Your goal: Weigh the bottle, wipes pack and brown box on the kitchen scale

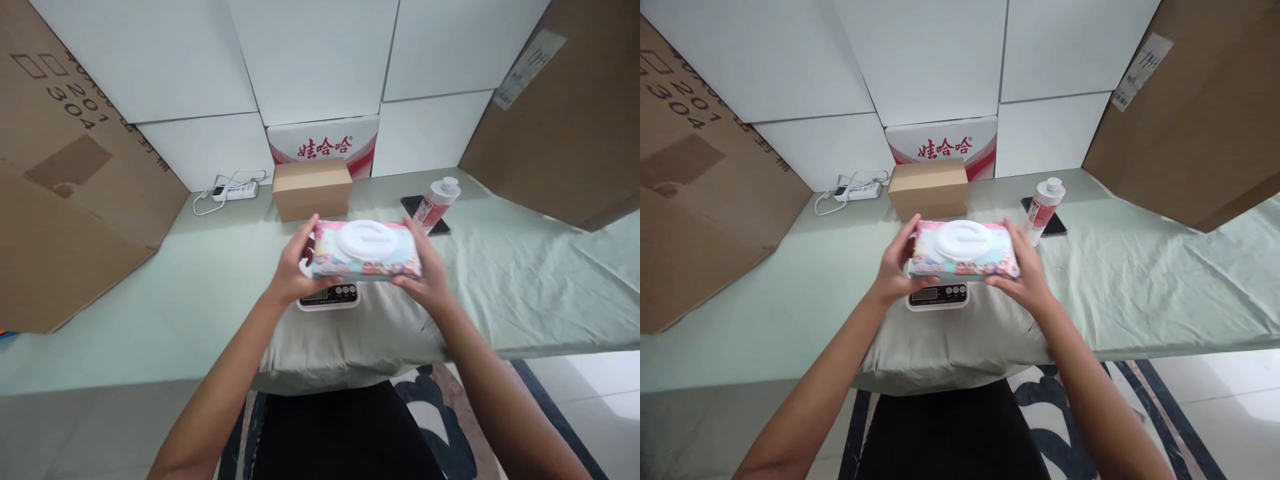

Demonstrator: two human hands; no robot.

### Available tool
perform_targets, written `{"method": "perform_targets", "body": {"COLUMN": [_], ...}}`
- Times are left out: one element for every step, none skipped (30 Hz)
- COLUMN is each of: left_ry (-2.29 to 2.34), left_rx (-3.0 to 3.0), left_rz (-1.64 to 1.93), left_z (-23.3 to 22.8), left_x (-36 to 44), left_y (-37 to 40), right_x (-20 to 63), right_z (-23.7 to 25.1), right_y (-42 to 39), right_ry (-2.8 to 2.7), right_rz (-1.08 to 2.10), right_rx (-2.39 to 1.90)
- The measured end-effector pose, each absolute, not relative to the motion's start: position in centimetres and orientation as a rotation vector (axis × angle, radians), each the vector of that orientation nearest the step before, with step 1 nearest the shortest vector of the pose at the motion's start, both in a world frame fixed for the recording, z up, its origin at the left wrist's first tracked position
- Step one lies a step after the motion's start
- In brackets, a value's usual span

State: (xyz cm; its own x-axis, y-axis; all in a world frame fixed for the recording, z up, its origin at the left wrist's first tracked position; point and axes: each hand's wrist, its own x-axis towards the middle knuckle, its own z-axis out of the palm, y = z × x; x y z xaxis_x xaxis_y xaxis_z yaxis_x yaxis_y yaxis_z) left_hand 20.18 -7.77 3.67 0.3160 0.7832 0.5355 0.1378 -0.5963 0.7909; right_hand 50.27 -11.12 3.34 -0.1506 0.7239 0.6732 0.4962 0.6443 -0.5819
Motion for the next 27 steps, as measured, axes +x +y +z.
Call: {"method": "perform_targets", "body": {"left_ry": [0.781, 0.74, 0.688, 0.642, 0.596, 0.564, 0.544, 0.534, 0.533, 0.536, 0.541, 0.547, 0.555, 0.565, 0.578, 0.592, 0.606, 0.618, 0.628, 0.637, 0.646, 0.654, 0.663, 0.677, 0.701, 0.732, 0.806], "left_rx": [2.006, 2.047, 2.068, 2.074, 2.07, 2.059, 2.045, 2.031, 2.02, 2.012, 2.007, 2.004, 2.001, 1.995, 1.987, 1.978, 1.971, 1.966, 1.964, 1.966, 1.969, 1.972, 1.976, 1.979, 1.979, 1.975, 1.952], "left_rz": [1.283, 1.262, 1.237, 1.208, 1.18, 1.149, 1.11, 1.068, 1.025, 0.982, 0.94, 0.902, 0.866, 0.834, 0.808, 0.794, 0.79, 0.794, 0.802, 0.809, 0.816, 0.824, 0.838, 0.867, 0.916, 0.99, 1.096], "left_z": [3.9, 3.9, 3.8, 3.6, 3.3, 3.0, 2.6, 2.2, 1.9, 1.5, 1.2, 0.8, 0.5, 0.1, -0.4, -0.8, -1.2, -1.5, -1.7, -1.7, -1.5, -1.1, -0.4, 0.4, 1.4, 2.5, 3.5], "left_x": [22.0, 24.1, 26.3, 28.5, 30.7, 32.8, 34.8, 36.5, 37.9, 39.1, 40.1, 40.8, 41.3, 41.6, 41.7, 41.8, 41.8, 41.8, 41.8, 41.7, 41.4, 40.9, 40.1, 38.9, 37.2, 35.0, 32.3], "left_y": [-8.3, -8.8, -9.1, -9.3, -9.4, -9.3, -9.2, -8.9, -8.6, -8.2, -7.9, -7.5, -7.2, -6.9, -6.8, -6.7, -6.8, -7.0, -7.4, -7.8, -8.3, -8.7, -9.1, -9.2, -9.1, -8.6, -7.7], "right_x": [52.2, 54.4, 56.6, 58.9, 61.2, 63.3, 65.2, 67.0, 68.4, 69.6, 70.4, 71.1, 71.5, 71.9, 72.1, 72.3, 72.4, 72.5, 72.5, 72.3, 71.9, 71.2, 70.2, 69.0, 67.4, 65.6, 63.5], "right_z": [3.4, 3.2, 2.9, 2.5, 2.0, 1.4, 0.8, 0.2, -0.3, -0.8, -1.3, -1.7, -2.1, -2.4, -2.7, -2.9, -3.1, -3.1, -3.0, -2.7, -2.2, -1.5, -0.5, 0.6, 1.9, 3.2, 4.5], "right_y": [-12.5, -13.9, -15.2, -16.4, -17.3, -18.1, -18.6, -18.9, -19.0, -18.9, -18.7, -18.5, -18.2, -17.9, -17.6, -17.4, -17.3, -17.3, -17.4, -17.6, -17.8, -18.2, -18.7, -19.1, -19.5, -19.8, -19.8], "right_ry": [-1.792, -1.767, -1.732, -1.703, -1.683, -1.659, -1.644, -1.633, -1.628, -1.628, -1.63, -1.632, -1.633, -1.632, -1.631, -1.634, -1.644, -1.66, -1.677, -1.689, -1.686, -1.662, -1.621, -1.569, -1.516, -1.48, -1.462], "right_rz": [0.237, 0.216, 0.195, 0.168, 0.143, 0.126, 0.115, 0.098, 0.081, 0.067, 0.06, 0.062, 0.068, 0.074, 0.072, 0.059, 0.042, 0.03, 0.023, 0.017, 0.009, -0.006, -0.041, -0.079, -0.115, -0.163, -0.136], "right_rx": [-0.991, -1.021, -1.065, -1.124, -1.189, -1.241, -1.286, -1.313, -1.33, -1.34, -1.345, -1.35, -1.358, -1.373, -1.391, -1.41, -1.426, -1.439, -1.449, -1.458, -1.471, -1.491, -1.505, -1.507, -1.487, -1.423, -1.361]}}
